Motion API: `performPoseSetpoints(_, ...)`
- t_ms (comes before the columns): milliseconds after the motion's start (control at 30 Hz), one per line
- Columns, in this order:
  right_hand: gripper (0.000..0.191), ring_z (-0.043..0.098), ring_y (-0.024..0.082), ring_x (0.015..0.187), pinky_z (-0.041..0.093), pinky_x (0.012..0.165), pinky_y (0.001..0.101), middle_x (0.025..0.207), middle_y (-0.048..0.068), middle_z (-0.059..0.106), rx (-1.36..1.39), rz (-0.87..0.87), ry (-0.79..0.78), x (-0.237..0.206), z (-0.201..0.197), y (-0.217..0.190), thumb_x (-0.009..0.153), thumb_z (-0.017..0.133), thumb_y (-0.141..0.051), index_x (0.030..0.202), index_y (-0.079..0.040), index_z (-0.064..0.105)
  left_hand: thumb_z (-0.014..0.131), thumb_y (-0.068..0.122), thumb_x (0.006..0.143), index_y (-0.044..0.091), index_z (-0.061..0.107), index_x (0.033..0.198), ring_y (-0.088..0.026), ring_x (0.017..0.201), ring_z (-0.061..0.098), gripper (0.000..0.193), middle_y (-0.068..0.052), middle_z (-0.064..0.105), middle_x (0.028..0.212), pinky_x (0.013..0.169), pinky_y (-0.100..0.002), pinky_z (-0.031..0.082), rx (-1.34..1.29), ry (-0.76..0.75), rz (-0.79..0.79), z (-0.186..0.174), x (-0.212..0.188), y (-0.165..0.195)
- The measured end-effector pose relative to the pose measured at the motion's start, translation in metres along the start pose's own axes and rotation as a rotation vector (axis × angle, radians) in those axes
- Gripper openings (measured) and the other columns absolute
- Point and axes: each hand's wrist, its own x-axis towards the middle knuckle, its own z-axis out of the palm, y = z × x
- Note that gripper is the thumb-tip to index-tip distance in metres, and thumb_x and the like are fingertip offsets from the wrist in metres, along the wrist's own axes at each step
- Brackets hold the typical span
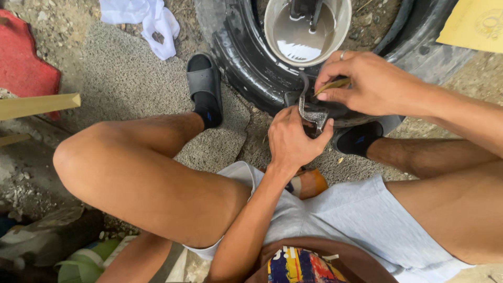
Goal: The person sits on a plastic chair and sands a metal bracket resting on a tire, using a piece of sandpaper by hand. They repeatedly dip the bracket and sandpaper into a bowl of water inside the tire, wipe the bracket with a white cloth, and continue sanding different surfaces of the part.
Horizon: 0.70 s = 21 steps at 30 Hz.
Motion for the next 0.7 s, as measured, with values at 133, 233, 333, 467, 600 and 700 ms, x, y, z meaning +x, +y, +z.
performPoseSetpoints(133,0.020,0.078,0.026,0.079,0.057,0.069,0.0372,0.086,0.011,0.078,0.103,0.230,-0.047,0.005,0.010,-0.001,0.086,0.074,-0.020,0.099,-0.006,0.074,0.080,0.038,0.079,0.000,0.066,0.082,-0.036,0.078,0.069,0.040,-0.014,0.070,0.074,0.079,-0.045,0.056,-0.021,-0.040,-0.047,0.000,0.001,-0.002)
performPoseSetpoints(233,0.018,0.075,0.029,0.067,0.056,0.064,0.0398,0.074,0.014,0.076,0.134,0.492,-0.110,0.011,0.019,-0.006,0.091,0.071,-0.020,0.100,-0.005,0.070,0.081,0.038,0.077,0.000,0.066,0.082,-0.038,0.078,0.069,0.041,-0.017,0.068,0.076,0.080,-0.046,0.056,0.010,-0.003,-0.047,0.002,0.001,-0.001)
performPoseSetpoints(333,0.019,0.074,0.026,0.072,0.055,0.064,0.0380,0.081,0.014,0.075,0.120,0.248,0.012,0.014,0.025,-0.011,0.090,0.073,-0.019,0.101,-0.003,0.070,0.082,0.039,0.076,0.000,0.065,0.081,-0.039,0.079,0.068,0.042,-0.019,0.067,0.077,0.082,-0.047,0.055,0.033,0.005,-0.032,0.006,0.002,-0.001)
performPoseSetpoints(467,0.025,0.076,0.028,0.067,0.055,0.062,0.0383,0.076,0.015,0.075,0.101,0.347,-0.084,0.018,0.026,-0.010,0.083,0.078,-0.024,0.097,-0.005,0.071,0.081,0.039,0.074,-0.002,0.067,0.084,-0.039,0.078,0.068,0.045,-0.020,0.067,0.076,0.082,-0.047,0.055,0.022,0.003,-0.045,0.007,0.004,-0.004)
performPoseSetpoints(600,0.026,0.077,0.026,0.070,0.056,0.061,0.0377,0.079,0.016,0.076,0.065,0.349,-0.054,0.023,0.023,-0.004,0.085,0.079,-0.026,0.099,-0.005,0.071,0.081,0.039,0.078,-0.003,0.068,0.090,-0.039,0.082,0.068,0.045,-0.021,0.068,0.081,0.084,-0.047,0.055,0.009,0.030,-0.027,0.007,0.005,-0.008)
performPoseSetpoints(700,0.026,0.077,0.023,0.068,0.055,0.061,0.0374,0.078,0.015,0.077,0.081,0.354,-0.031,0.026,0.023,-0.002,0.084,0.080,-0.026,0.097,-0.005,0.072,0.081,0.040,0.078,-0.002,0.069,0.090,-0.040,0.081,0.068,0.046,-0.020,0.067,0.080,0.086,-0.047,0.056,0.007,0.021,-0.032,0.008,0.006,-0.010)
